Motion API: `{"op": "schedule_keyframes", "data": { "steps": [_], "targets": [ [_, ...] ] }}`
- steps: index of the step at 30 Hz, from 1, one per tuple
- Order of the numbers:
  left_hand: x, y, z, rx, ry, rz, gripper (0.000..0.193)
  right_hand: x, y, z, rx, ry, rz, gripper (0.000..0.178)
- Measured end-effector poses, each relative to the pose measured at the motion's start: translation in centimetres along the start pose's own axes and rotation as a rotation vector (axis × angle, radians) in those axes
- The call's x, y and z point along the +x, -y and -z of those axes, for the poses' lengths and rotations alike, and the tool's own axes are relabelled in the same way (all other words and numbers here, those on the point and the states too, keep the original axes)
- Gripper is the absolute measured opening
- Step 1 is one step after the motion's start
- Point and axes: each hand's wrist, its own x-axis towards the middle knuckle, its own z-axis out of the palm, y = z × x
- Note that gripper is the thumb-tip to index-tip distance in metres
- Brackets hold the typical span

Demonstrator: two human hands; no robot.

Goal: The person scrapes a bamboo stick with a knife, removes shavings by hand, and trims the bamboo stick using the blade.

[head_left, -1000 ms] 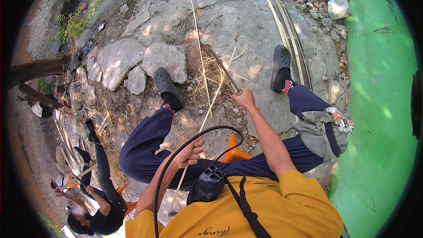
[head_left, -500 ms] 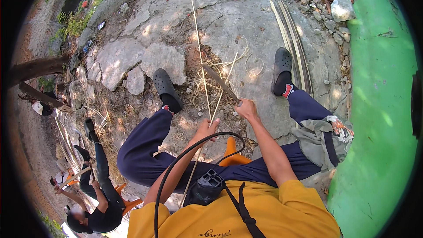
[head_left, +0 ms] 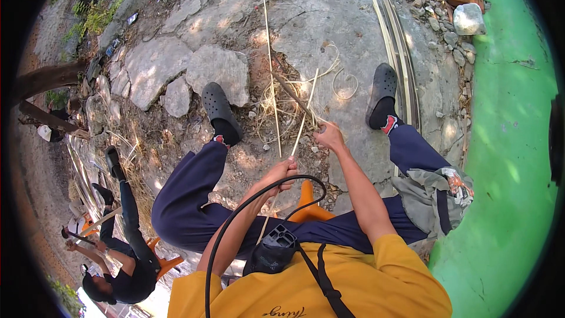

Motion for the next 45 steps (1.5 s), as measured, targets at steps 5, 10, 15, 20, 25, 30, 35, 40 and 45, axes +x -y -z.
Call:
{"op": "schedule_keyframes", "data": {
  "steps": [5,10,15,20,25,30,35,40,45],
  "targets": [
    [-0.1,0.7,2.0,-0.031,-0.029,-0.007,0.040,-0.4,1.8,-0.7,-0.068,0.190,-0.029,0.043],
    [-1.5,-0.2,-0.1,0.005,-0.089,0.003,0.040,-0.7,2.4,-0.1,0.056,0.211,0.021,0.039],
    [-2.8,-1.0,-0.2,-0.012,-0.054,0.003,0.039,0.8,2.3,-0.8,0.180,0.087,-0.043,0.035],
    [-2.1,-3.2,0.6,0.022,-0.111,-0.048,0.038,-2.7,4.1,-2.2,0.202,0.187,0.103,0.035],
    [-5.1,-2.6,-2.3,0.016,-0.050,0.024,0.037,2.1,0.9,-0.7,0.147,0.079,-0.217,0.037],
    [-4.2,-3.3,-1.2,0.027,-0.125,0.027,0.039,-0.6,2.8,-1.5,0.217,0.127,-0.020,0.031],
    [-4.7,-2.9,-1.9,0.076,-0.119,0.044,0.041,1.2,1.4,-1.3,0.164,0.179,-0.034,0.035],
    [-5.6,-1.2,-1.3,0.009,-0.091,0.098,0.042,4.4,0.9,-0.8,0.178,0.153,-0.217,0.038],
    [-5.6,-2.1,-0.3,-0.032,-0.140,0.100,0.039,1.3,0.5,-3.0,0.188,0.161,-0.027,0.043]
  ]
}}
